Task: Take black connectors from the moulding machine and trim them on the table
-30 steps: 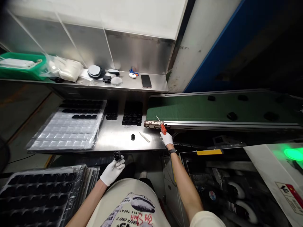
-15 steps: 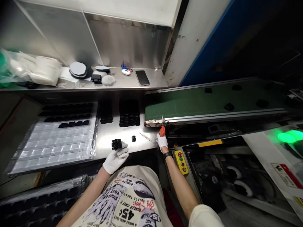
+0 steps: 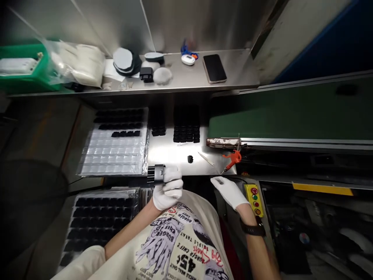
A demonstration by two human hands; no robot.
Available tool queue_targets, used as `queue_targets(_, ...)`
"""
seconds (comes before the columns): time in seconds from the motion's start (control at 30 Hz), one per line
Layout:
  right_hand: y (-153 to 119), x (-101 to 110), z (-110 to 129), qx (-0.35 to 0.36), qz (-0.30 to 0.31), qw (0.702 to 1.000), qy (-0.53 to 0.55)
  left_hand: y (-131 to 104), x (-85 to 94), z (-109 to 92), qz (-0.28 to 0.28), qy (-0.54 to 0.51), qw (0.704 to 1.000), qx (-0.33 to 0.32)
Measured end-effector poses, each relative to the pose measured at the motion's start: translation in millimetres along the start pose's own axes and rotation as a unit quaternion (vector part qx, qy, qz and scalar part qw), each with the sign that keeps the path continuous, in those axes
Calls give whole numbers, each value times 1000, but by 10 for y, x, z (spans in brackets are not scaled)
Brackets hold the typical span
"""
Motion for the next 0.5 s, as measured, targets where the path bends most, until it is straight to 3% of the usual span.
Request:
queue_targets(0.1, -285, 142, 323, 39, -27, 998, 52, 25, -89, -7, 24, 24, 999, 2)
queue_targets(0.2, -549, 548, 661, 98, -151, 981, 70, 67, -196, -78, 59, 118, 991, -39)
queue_targets(0.27, -734, 801, 871, 165, -227, 958, 66, 62, -228, -168, 32, 239, 966, -91)
queue_targets(0.33, -914, 933, 1077, 248, -276, 928, 22, 4, -239, -279, -41, 385, 911, -140)
queue_targets(0.4, -1047, 902, 1281, 323, -290, 899, -54, -99, -299, -368, -101, 520, 828, -183)
queue_targets(0.5, -1090, 668, 1551, 387, -258, 874, -141, -244, -524, -376, -96, 638, 718, -261)
Point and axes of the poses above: each hand's wrist, its own y-axis towards the middle knuckle, its own x-axis out of the back of the hand, z = x × y, the point moved 6 cm from there along y, towards the middle knuckle, and after that the axes turned 6 degrees about -z, right-handed, at the moved point
